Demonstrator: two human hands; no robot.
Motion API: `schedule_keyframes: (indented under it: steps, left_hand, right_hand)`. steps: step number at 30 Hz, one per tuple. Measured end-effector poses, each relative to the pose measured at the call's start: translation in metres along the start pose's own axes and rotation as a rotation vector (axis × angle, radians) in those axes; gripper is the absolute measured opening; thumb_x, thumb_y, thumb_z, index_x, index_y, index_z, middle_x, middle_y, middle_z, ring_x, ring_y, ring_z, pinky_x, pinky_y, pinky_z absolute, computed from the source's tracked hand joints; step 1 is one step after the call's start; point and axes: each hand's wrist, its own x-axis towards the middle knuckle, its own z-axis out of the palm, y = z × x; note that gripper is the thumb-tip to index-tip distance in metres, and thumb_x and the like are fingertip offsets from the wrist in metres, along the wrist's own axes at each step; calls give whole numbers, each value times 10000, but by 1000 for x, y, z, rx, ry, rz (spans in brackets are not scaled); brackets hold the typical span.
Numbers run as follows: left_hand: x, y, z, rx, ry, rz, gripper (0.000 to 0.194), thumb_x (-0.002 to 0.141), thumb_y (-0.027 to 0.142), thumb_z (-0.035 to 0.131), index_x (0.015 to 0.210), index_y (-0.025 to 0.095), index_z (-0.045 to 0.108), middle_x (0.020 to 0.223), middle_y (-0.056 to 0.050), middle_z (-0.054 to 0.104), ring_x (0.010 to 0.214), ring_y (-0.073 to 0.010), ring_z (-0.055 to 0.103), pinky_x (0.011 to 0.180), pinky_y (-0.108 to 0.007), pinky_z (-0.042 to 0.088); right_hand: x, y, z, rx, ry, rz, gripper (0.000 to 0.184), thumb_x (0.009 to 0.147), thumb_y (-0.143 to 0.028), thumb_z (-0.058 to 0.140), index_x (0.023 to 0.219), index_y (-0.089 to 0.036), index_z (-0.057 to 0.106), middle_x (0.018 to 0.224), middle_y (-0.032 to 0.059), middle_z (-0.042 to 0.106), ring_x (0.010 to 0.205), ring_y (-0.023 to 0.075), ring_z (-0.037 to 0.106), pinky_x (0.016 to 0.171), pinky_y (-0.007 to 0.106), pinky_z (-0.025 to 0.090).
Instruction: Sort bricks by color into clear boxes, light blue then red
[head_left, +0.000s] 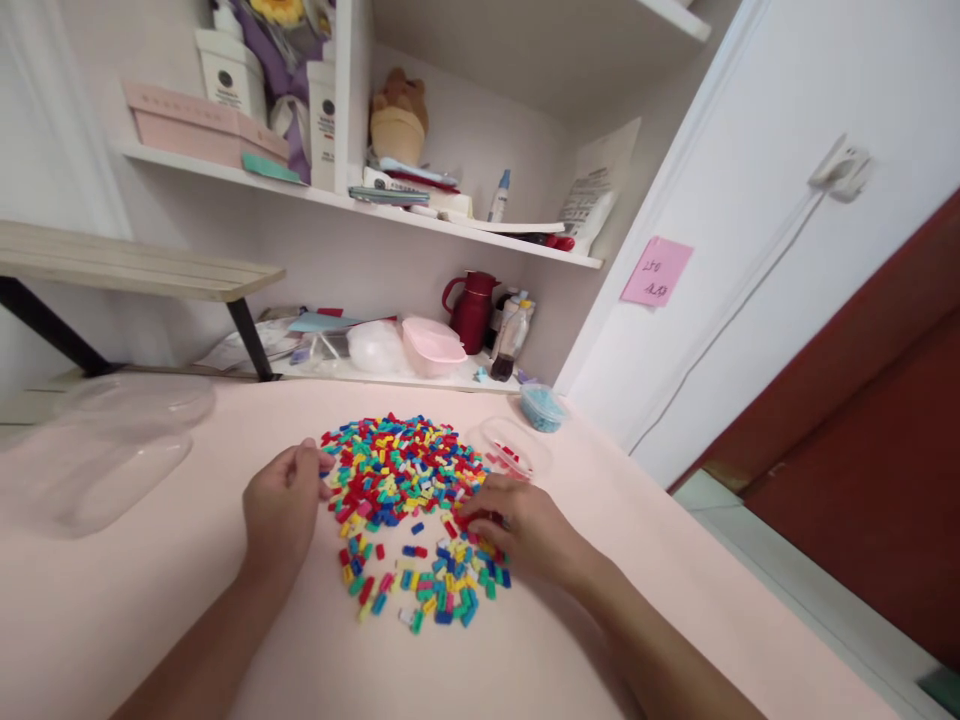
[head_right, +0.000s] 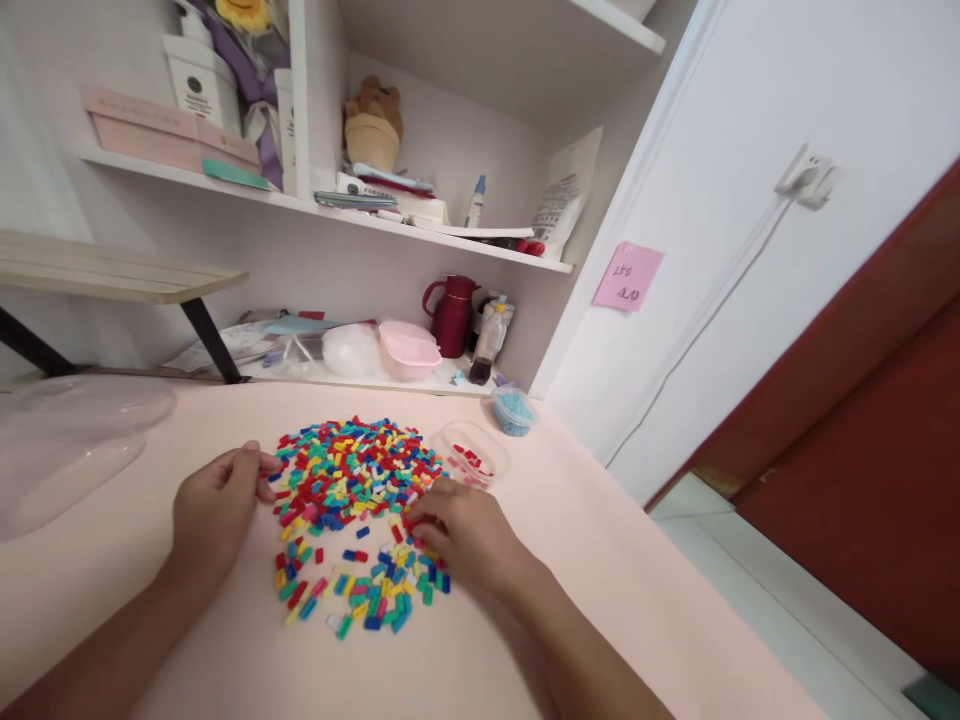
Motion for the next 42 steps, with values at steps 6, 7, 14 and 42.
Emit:
schedule_keyframes:
  steps: [6, 7, 14, 42]
  left_hand:
    - [1, -6, 2, -54, -17, -1, 360, 818, 493, 493, 704, 197, 665, 462, 16, 579, 523, -166, 550, 574, -270, 426]
    - [1, -6, 2, -57, -18, -1, 365, 816, 496, 492, 696, 197, 662, 463, 14, 582, 525, -166, 557, 574, -269, 430]
    - [2, -6, 1, -62, -37, -18, 351, 805, 491, 503, 718, 196, 671, 487, 19, 592, 546, -171, 574, 586, -274, 438]
    - [5, -7, 0, -44, -84, -47, 356, 777, 512, 516, 733, 194, 672, 509, 11, 617, 563, -189, 588, 599, -297, 449]
  right_hand:
    - [0, -11, 13, 169, -50, -224, 299, 978, -228, 474, 1221, -248, 647, 1172, 75, 667, 1070, 171, 612, 949, 292, 482]
    - [-1, -14, 14, 186, -42, -240, 308, 981, -232, 469, 1237, -249, 638, 1192, 79, 654, 1086, 173, 603, 956, 298, 481]
    - [0, -13, 6, 128, 251, -86, 256, 952, -246, 511, 1111, -241, 712, 942, 71, 659, 820, 169, 611, 743, 289, 502]
    - [2, -5, 25, -48, 6, 175, 215, 857, -200, 630, 1016, -297, 737, 979, 20, 646, 871, 156, 619, 771, 243, 441]
